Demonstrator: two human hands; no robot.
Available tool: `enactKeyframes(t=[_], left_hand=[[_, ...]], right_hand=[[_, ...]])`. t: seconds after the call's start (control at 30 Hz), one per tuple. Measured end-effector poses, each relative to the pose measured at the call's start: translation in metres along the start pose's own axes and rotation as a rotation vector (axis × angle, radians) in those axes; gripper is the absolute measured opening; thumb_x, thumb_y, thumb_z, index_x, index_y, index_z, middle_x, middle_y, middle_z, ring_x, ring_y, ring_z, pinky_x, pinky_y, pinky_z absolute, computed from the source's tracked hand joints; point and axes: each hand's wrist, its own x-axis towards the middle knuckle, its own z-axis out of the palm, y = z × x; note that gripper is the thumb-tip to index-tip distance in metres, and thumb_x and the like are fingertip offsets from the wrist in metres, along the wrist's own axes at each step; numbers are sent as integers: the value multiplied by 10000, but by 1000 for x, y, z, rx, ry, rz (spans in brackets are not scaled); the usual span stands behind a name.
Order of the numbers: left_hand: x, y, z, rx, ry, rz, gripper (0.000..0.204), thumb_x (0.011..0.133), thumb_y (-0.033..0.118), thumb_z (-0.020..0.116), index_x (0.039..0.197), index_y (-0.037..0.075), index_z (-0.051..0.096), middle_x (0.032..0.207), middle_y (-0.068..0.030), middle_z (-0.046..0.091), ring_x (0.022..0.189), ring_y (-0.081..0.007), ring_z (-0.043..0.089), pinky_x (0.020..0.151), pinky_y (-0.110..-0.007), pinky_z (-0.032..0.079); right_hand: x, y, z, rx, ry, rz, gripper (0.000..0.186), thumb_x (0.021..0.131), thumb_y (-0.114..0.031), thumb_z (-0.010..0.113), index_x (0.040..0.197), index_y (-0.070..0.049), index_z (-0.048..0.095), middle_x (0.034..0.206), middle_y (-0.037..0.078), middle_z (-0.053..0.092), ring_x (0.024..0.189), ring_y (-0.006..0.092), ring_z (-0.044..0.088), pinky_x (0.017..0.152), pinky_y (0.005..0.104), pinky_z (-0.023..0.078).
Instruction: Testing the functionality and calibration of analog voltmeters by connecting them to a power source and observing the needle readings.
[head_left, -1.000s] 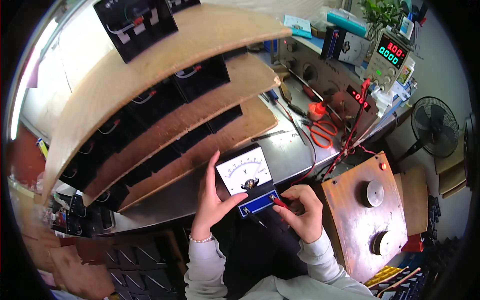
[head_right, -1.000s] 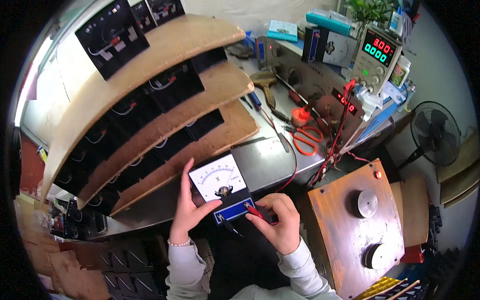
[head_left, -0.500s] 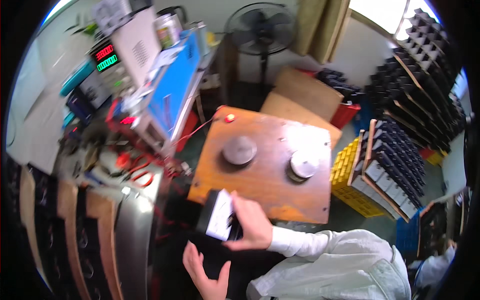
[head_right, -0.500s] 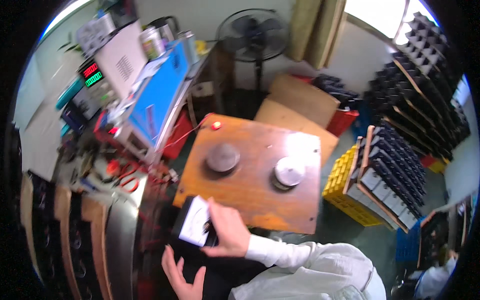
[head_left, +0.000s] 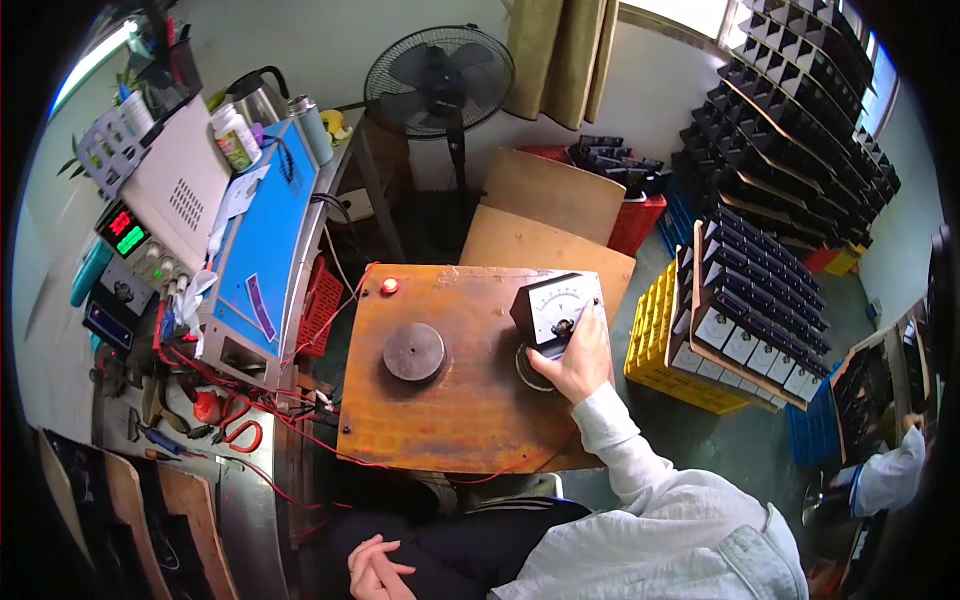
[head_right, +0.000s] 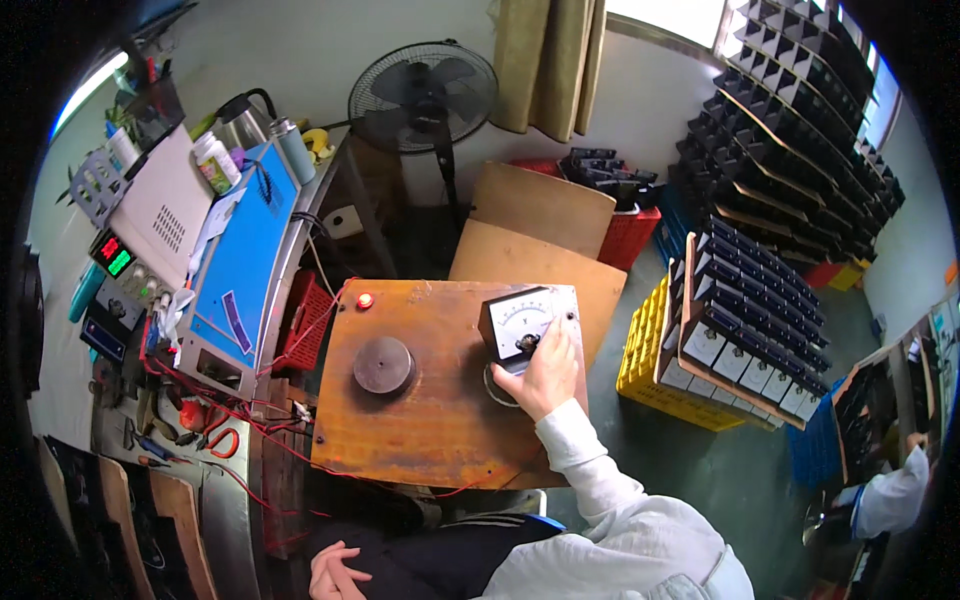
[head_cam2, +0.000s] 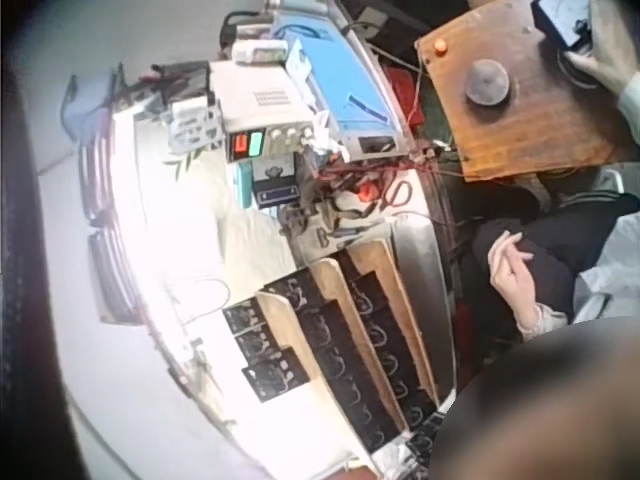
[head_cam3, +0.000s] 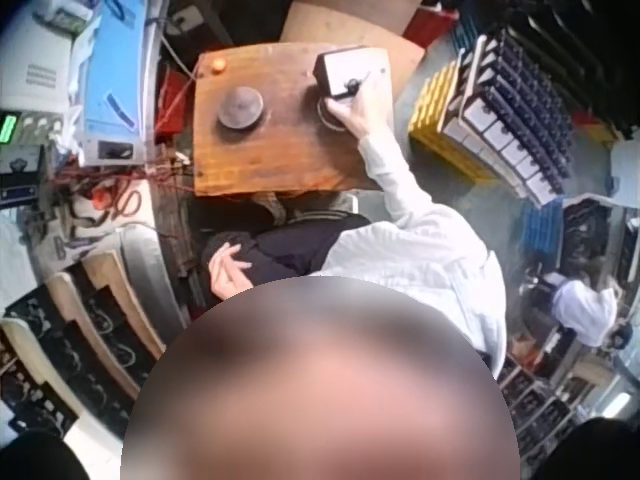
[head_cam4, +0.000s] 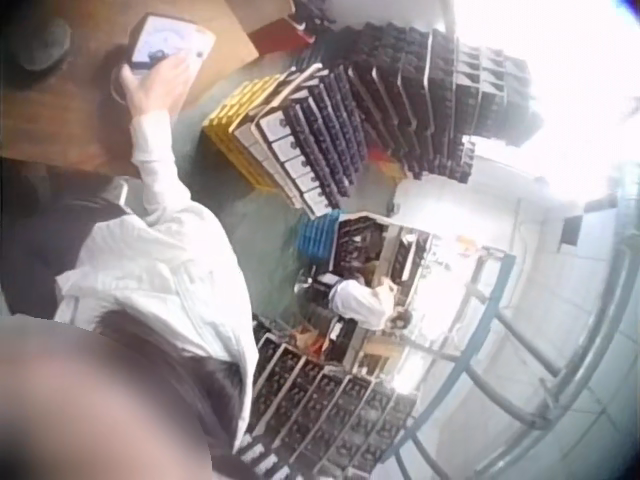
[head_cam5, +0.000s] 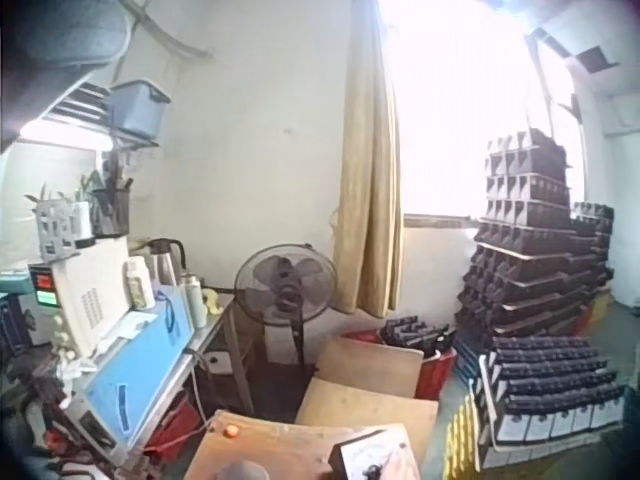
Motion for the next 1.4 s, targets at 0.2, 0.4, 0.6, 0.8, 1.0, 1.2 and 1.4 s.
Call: enactKeyframes(t=[0.2, 0.4, 0.6, 0.8, 1.0, 1.2, 1.4], left_hand=[[-12, -2, 22, -95, -81, -159, 609, 1000, 22, 495, 1555, 24, 244, 1392, -213, 490, 1098, -289, 614, 968, -359, 473], [-12, 6, 24, -70, -183, -157, 632, 962, -7, 550, 1539, 13, 293, 1351, -212, 525, 1132, -308, 591, 995, -373, 465], [-14, 6, 17, 38, -274, -127, 588, 972, 63, 571, 1516, 24, 352, 1297, -240, 564, 1160, -356, 583, 1004, -407, 463], [-16, -4, 20, 90, -380, -114, 585, 969, 77, 573, 1515, 46, 364, 1290, -243, 565, 1169, -382, 575, 1009, -420, 457], [-17, -6, 19, 125, -433, -112, 508, 962, 94, 592, 1448, 32, 456, 1232, -250, 593, 1147, -399, 584, 991, -414, 468], [-28, -25, 15, 161, -375, -150, 479, 974, 127, 595, 1428, 28, 480, 1209, -245, 608, 1135, -389, 595, 975, -420, 478], [-53, -46, -12, 237, -249, -215, 554, 907, 163, 683, 1411, 41, 487, 1218, -182, 615, 1096, -365, 613, 939, -438, 486]], right_hand=[[1, -12, 6, -46, 4, 68, 1218, 616, -499, 864, 1452, 154, 267, 1339, 297, 495, 1125, 398, 542, 952, 464, 475], [-2, -10, 6, -70, 52, 30, 1217, 615, -487, 875, 1456, 146, 263, 1338, 292, 492, 1116, 403, 540, 947, 471, 473], [-3, -11, 5, -67, 33, 27, 1225, 611, -495, 879, 1456, 142, 263, 1340, 285, 490, 1124, 403, 536, 955, 469, 470], [-2, -3, 8, -48, 29, -10, 1229, 592, -484, 895, 1450, 138, 272, 1324, 281, 497, 1138, 413, 535, 965, 469, 468], [9, 6, -2, 6, -45, -41, 1218, 599, -482, 898, 1438, 146, 277, 1304, 300, 499, 1186, 427, 519, 1005, 460, 449], [16, 10, 7, -24, -55, -98, 1118, 629, -469, 883, 1384, 155, 343, 1304, 304, 501, 1208, 444, 499, 1050, 463, 417], [14, 45, 37, 14, 53, -224, 1090, 681, -434, 871, 1459, 109, 336, 1372, 294, 484, 1277, 432, 476, 1101, 453, 381]])
